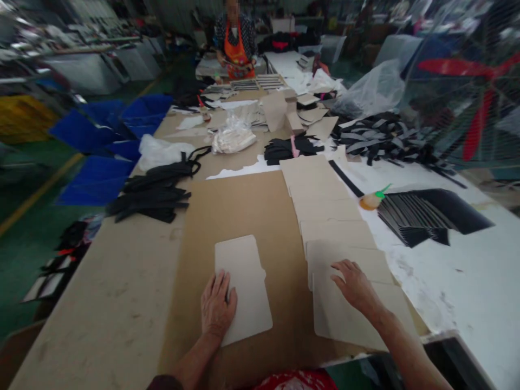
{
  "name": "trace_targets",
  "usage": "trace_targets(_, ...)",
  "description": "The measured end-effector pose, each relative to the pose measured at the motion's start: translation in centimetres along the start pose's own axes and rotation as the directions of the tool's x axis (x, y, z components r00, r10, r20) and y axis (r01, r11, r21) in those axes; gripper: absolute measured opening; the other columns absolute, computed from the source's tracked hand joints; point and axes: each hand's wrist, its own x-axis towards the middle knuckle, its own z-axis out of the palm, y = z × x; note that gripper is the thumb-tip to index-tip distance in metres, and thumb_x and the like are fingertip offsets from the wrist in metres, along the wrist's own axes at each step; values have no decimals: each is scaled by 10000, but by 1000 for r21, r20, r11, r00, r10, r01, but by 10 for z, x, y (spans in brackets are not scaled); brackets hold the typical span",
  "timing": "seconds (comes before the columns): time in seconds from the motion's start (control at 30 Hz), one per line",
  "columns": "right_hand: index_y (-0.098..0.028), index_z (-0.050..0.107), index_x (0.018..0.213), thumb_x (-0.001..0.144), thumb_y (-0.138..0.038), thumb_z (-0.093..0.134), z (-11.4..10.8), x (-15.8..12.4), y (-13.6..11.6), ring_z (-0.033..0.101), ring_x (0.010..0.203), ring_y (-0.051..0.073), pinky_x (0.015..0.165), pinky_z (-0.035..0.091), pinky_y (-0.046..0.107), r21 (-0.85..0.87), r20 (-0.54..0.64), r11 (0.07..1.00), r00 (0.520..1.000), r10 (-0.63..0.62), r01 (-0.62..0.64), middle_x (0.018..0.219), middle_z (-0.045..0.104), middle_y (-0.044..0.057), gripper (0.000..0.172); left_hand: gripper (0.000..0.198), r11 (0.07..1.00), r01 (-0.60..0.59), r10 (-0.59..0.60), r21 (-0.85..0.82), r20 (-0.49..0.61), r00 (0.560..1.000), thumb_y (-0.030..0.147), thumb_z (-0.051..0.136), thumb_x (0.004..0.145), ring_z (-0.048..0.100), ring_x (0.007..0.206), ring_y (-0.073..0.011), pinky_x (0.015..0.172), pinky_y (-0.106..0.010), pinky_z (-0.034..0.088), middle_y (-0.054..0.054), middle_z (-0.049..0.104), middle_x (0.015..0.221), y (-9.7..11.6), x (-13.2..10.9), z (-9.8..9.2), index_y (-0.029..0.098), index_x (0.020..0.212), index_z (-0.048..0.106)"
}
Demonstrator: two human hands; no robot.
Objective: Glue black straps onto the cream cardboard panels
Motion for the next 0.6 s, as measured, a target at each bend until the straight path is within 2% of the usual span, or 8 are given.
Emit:
trace_targets(0.07,-180,598,1205,909,-307,486,36,8,-45,570,1087,248,970,441,382,203,2,972,993,-121,118,1176,616,135,340,484,1000,10,-10,0,20,1000,293,476,920,377,1397,-298,1133,-479,348,-79,505,1478,0,-1,-1,183,1388,531)
trace_targets(0.1,-174,582,1236,904,-324,492,55,11,-70,578,1094,246,970,452,378,286,21,949,989,-145,133,1212,604,138,376,483,1000,15,-15,1,26,1000,290,473,923,377,1399,-297,1131,-477,351,-75,493,1488,0,-1,-1,185,1391,527)
trace_targets(0.2,-169,564,1275,854,-334,542,106,16,-134,530,1211,288,1037,421,415,392,18,918,997,-69,56,1322,549,159,453,471,1000,26,-26,0,26,999,279,462,931,377,1402,-297,1122,-476,360,-68,477,1501,0,-2,-2,190,1388,528)
trace_targets(0.27,-166,586,1232,818,-310,562,128,18,-161,502,1245,308,1070,388,431,424,-13,906,1000,11,-4,1302,557,168,439,462,999,31,-31,-12,22,999,274,458,934,373,1407,-297,1116,-476,368,-67,478,1501,-1,-4,-1,189,1382,533)
trace_targets(0.33,-169,596,1184,797,-299,561,136,21,-175,534,1191,312,1041,409,433,440,-24,897,998,63,-46,1219,595,170,410,454,999,37,-36,-37,22,999,268,457,938,370,1411,-289,1111,-468,376,-64,475,1504,-2,-5,-1,193,1379,534)
trace_targets(0.5,-227,597,985,799,-340,532,130,30,-192,648,899,254,812,517,360,453,7,886,994,111,-102,975,676,104,228,475,995,56,-55,-82,17,998,233,466,928,346,1434,-264,1115,-445,375,-54,446,1526,-3,-9,-2,223,1401,508)
trace_targets(0.6,-257,602,936,805,-366,499,141,31,-202,672,866,255,782,527,361,485,18,869,995,103,-99,948,705,88,199,507,996,57,-58,-75,-6,998,219,456,915,363,1426,-250,1106,-433,392,-38,454,1521,-8,-13,3,230,1421,486)
